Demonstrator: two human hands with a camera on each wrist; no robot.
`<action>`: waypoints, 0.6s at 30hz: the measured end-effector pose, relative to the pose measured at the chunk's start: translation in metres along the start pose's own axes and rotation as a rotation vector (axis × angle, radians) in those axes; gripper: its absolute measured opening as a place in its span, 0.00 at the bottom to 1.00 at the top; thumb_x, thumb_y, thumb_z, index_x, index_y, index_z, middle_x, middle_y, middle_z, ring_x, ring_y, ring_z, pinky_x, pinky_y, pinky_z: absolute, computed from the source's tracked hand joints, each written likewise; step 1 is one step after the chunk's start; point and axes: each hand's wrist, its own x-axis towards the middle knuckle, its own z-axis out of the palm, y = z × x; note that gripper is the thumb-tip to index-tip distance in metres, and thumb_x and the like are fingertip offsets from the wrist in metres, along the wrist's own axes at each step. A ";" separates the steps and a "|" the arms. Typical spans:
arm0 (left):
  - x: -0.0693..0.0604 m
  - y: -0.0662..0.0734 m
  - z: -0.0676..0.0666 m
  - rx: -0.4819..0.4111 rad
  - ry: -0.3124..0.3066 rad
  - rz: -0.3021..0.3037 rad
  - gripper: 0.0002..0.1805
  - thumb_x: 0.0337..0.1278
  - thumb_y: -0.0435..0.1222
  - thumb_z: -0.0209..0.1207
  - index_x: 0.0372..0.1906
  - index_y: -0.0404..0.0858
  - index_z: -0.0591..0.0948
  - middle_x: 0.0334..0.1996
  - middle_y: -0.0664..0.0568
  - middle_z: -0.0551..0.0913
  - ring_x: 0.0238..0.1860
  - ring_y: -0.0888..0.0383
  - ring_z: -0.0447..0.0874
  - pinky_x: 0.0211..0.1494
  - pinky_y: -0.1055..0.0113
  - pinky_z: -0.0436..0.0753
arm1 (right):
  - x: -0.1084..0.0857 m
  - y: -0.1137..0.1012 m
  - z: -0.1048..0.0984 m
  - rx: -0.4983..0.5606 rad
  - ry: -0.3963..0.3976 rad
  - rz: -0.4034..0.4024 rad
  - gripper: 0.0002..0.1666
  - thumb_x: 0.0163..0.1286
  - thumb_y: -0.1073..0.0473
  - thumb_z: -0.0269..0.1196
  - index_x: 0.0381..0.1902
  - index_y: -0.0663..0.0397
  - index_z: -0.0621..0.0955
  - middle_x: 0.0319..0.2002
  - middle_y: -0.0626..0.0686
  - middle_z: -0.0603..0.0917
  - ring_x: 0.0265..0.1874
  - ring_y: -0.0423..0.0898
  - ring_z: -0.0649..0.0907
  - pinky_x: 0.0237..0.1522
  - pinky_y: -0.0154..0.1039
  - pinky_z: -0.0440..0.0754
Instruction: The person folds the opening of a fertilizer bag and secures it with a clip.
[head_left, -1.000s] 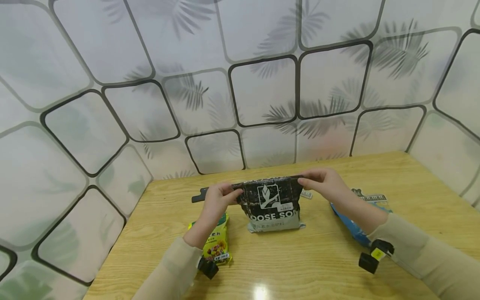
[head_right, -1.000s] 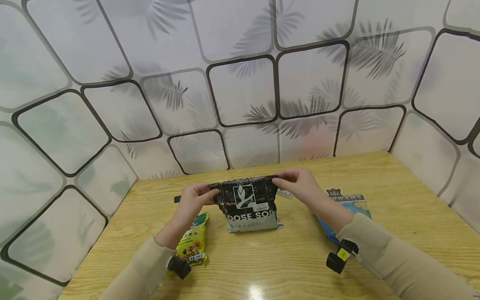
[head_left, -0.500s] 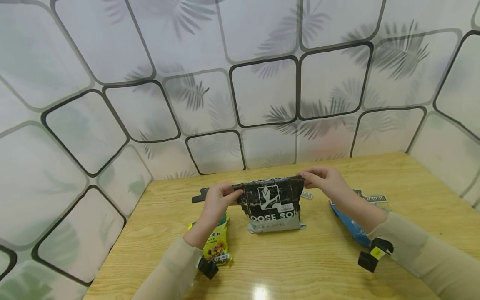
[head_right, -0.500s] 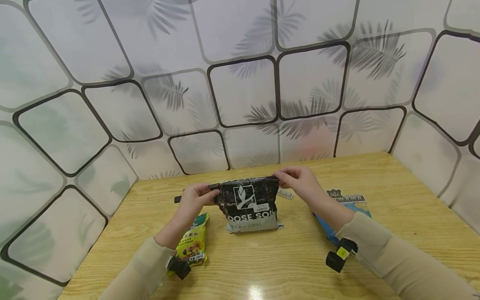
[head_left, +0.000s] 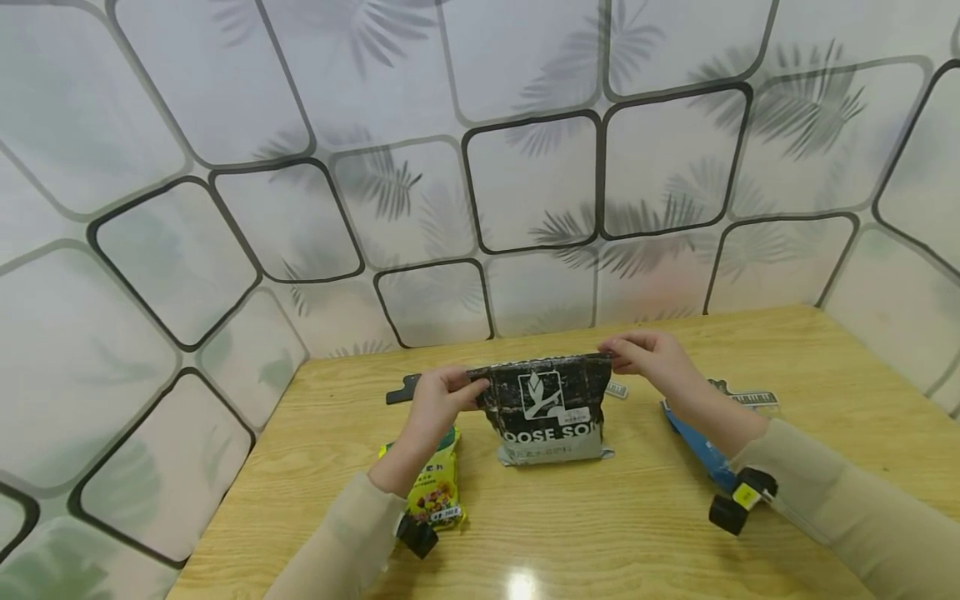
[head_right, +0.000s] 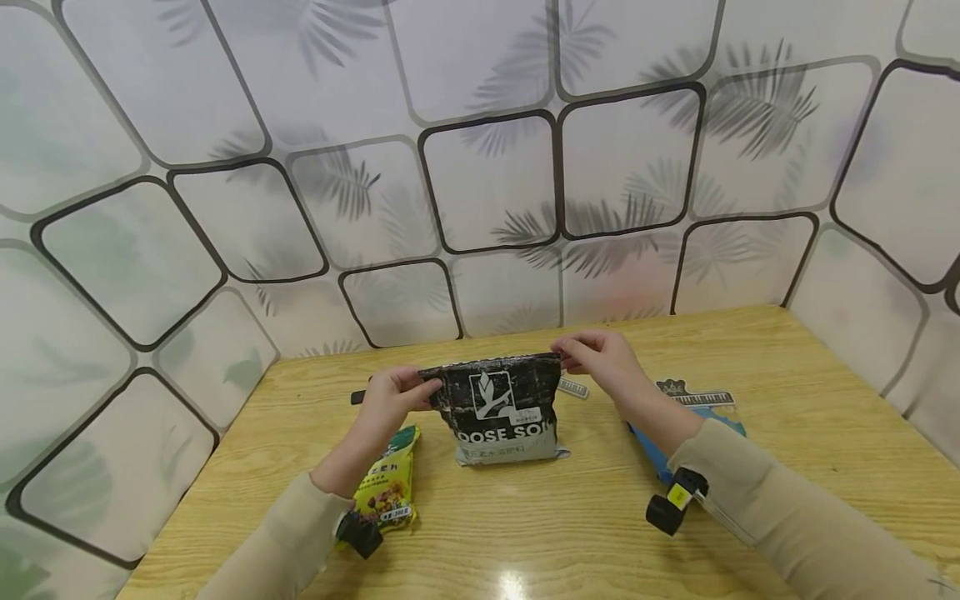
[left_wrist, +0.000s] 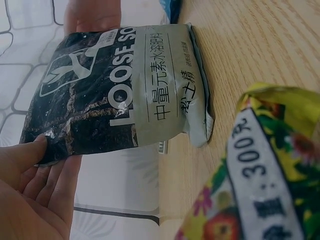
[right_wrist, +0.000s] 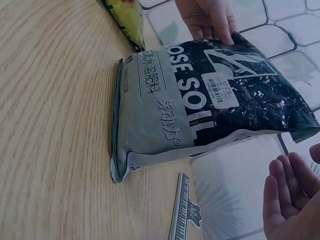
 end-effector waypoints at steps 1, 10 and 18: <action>0.000 0.000 0.000 -0.001 -0.001 0.001 0.27 0.70 0.29 0.67 0.16 0.42 0.68 0.14 0.57 0.74 0.26 0.56 0.87 0.50 0.45 0.93 | 0.001 0.001 0.000 0.003 0.003 0.003 0.27 0.86 0.52 0.55 0.66 0.72 0.78 0.46 0.35 0.86 0.40 0.31 0.86 0.52 0.29 0.88; 0.000 -0.002 0.000 0.006 -0.007 0.010 0.29 0.70 0.29 0.67 0.15 0.43 0.64 0.13 0.57 0.69 0.23 0.59 0.82 0.49 0.45 0.94 | 0.008 0.011 -0.002 -0.006 0.017 0.003 0.27 0.86 0.53 0.55 0.66 0.73 0.78 0.42 0.34 0.85 0.40 0.31 0.85 0.52 0.30 0.89; -0.001 -0.001 0.000 -0.006 -0.009 0.015 0.30 0.70 0.28 0.67 0.15 0.43 0.63 0.12 0.56 0.67 0.21 0.61 0.80 0.49 0.45 0.94 | 0.013 0.019 -0.003 0.017 0.028 -0.002 0.26 0.86 0.54 0.56 0.64 0.75 0.79 0.37 0.32 0.85 0.37 0.31 0.85 0.47 0.28 0.89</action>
